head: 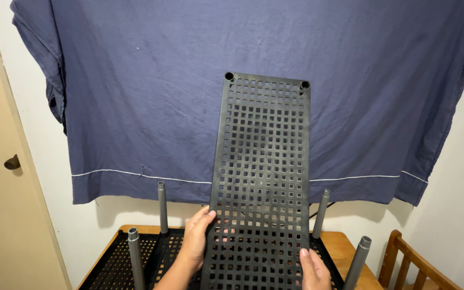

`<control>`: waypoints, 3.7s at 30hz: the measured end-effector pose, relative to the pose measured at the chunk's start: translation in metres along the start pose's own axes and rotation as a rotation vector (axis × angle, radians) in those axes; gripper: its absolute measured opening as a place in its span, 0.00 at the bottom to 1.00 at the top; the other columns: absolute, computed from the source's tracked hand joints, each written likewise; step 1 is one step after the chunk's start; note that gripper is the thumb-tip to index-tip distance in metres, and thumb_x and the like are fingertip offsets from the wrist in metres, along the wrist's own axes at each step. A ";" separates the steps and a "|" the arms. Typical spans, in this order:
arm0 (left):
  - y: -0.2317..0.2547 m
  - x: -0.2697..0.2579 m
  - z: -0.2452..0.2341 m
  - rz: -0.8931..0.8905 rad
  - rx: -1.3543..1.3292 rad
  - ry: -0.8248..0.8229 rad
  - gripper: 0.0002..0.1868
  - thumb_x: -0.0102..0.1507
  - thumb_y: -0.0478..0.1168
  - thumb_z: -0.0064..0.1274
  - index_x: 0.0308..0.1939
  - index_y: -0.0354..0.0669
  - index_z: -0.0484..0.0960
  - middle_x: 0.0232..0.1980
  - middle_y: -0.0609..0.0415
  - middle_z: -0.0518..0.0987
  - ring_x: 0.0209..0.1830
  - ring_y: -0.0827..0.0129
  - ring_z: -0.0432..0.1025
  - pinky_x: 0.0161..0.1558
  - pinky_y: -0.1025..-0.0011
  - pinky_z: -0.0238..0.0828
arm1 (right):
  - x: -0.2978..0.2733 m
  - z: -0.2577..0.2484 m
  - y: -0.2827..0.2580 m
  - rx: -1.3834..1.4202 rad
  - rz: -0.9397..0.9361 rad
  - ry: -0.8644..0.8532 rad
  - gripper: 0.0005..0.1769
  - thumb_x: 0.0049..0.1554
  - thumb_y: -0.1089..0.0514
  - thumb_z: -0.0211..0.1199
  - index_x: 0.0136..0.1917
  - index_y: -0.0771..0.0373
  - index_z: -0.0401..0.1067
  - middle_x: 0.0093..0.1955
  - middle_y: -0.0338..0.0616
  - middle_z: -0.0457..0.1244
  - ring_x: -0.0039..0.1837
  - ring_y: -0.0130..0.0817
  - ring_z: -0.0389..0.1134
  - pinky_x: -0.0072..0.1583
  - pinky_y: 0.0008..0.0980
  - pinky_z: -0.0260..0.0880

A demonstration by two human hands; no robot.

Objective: The person assembles a black plastic shelving unit by inserting metal poles into the corners of the shelves. They lift and position the shelves, then slide the poles into place to connect the layers.

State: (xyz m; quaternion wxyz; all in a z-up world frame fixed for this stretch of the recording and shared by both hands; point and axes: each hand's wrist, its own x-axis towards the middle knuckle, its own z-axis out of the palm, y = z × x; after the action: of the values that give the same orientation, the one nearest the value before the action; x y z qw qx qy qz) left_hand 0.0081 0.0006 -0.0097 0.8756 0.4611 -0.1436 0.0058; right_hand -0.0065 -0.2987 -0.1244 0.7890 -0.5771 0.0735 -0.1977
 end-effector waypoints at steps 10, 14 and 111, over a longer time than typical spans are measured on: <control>-0.012 0.003 0.054 0.603 0.885 0.367 0.40 0.57 0.46 0.66 0.67 0.31 0.67 0.61 0.40 0.70 0.60 0.55 0.69 0.62 0.61 0.65 | -0.011 0.019 0.006 -0.110 -0.373 0.130 0.17 0.58 0.58 0.63 0.58 0.69 0.71 0.45 0.52 0.72 0.41 0.31 0.73 0.42 0.30 0.71; -0.021 -0.038 0.115 0.353 0.558 0.012 0.48 0.55 0.44 0.68 0.72 0.37 0.55 0.63 0.46 0.73 0.64 0.61 0.70 0.65 0.64 0.64 | -0.030 0.051 0.014 -0.470 -0.630 0.262 0.20 0.52 0.56 0.69 0.57 0.64 0.74 0.43 0.50 0.73 0.44 0.34 0.75 0.51 0.30 0.74; 0.201 -0.215 -0.226 0.211 0.480 0.400 0.27 0.68 0.39 0.45 0.72 0.42 0.70 0.51 0.55 0.84 0.43 0.77 0.74 0.45 0.75 0.73 | -0.160 0.311 0.079 0.065 0.006 -0.218 0.18 0.62 0.60 0.59 0.63 0.69 0.74 0.45 0.46 0.71 0.39 0.29 0.70 0.38 0.30 0.69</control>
State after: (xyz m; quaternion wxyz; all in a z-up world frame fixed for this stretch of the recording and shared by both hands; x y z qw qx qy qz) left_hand -0.1706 0.3254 -0.0233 0.7474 0.6267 -0.0101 0.2204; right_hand -0.0277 0.0591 -0.1166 0.8111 -0.5691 -0.0173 -0.1336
